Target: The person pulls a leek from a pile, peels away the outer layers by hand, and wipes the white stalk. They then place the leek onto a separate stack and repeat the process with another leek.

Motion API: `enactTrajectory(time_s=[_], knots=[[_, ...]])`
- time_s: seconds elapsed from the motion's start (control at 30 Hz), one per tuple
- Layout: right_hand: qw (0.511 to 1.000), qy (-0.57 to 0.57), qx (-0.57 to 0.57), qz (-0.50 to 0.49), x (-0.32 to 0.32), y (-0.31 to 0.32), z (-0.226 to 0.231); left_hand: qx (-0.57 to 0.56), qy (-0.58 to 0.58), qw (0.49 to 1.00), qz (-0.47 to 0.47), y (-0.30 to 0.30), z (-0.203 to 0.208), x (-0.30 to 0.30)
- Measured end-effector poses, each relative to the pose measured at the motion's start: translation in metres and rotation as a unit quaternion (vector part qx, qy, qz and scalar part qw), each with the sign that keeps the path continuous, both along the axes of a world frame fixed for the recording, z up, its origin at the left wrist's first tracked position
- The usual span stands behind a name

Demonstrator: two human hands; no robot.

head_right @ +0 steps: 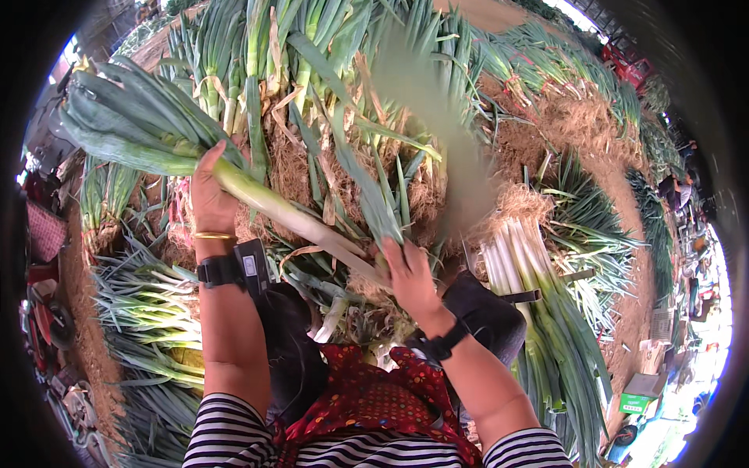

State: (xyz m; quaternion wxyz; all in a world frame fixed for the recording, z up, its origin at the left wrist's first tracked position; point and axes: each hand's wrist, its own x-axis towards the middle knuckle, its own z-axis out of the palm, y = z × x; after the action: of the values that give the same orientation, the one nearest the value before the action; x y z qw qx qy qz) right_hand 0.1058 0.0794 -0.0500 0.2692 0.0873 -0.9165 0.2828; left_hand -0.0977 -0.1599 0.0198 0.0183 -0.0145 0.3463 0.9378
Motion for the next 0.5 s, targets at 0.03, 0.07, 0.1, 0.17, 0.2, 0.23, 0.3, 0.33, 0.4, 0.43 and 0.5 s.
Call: enactTrajectory(time_s=[0.03,0.07,0.1,0.17,0.2,0.23,0.3,0.33,0.4,0.43,0.5], knots=[[0.992,0.011,0.125,-0.023,0.014,0.017,-0.026,-0.029,-0.002,0.999,0.016,-0.005,0.0,-0.003],[0.987,-0.006,0.158,-0.019,0.036,0.033,-0.054,-0.029,-0.002,0.999,0.013,-0.007,-0.001,-0.006],[0.981,-0.024,0.19,-0.011,0.045,0.034,-0.056,-0.036,-0.003,0.999,0.024,-0.012,-0.003,-0.006],[0.952,-0.305,0.001,-0.018,0.053,0.045,-0.056,-0.025,-0.001,1.0,0.012,-0.024,-0.006,-0.011],[0.812,-0.552,-0.188,-0.028,0.055,0.044,-0.048,-0.026,-0.002,1.0,0.009,-0.023,-0.006,-0.01],[0.811,-0.552,-0.19,-0.029,0.055,0.043,-0.042,-0.045,0.004,0.999,0.012,-0.024,-0.005,-0.008],[0.735,-0.663,0.14,-0.029,0.047,0.042,-0.033,-0.063,0.013,0.998,0.015,-0.022,0.001,-0.003],[0.736,-0.662,0.14,-0.03,0.044,0.042,-0.03,-0.077,0.026,0.996,0.037,-0.018,0.004,0.001],[0.895,-0.42,0.152,-0.015,0.038,0.037,-0.022,-0.09,0.04,0.993,0.059,-0.011,0.009,0.008],[0.933,-0.347,0.095,-0.017,0.026,0.025,-0.009,-0.074,0.021,0.996,0.038,-0.007,0.009,0.01],[0.973,-0.231,-0.001,0.002,-0.01,-0.01,0.014,-0.046,-0.004,0.998,0.04,-0.001,0.006,0.01]])
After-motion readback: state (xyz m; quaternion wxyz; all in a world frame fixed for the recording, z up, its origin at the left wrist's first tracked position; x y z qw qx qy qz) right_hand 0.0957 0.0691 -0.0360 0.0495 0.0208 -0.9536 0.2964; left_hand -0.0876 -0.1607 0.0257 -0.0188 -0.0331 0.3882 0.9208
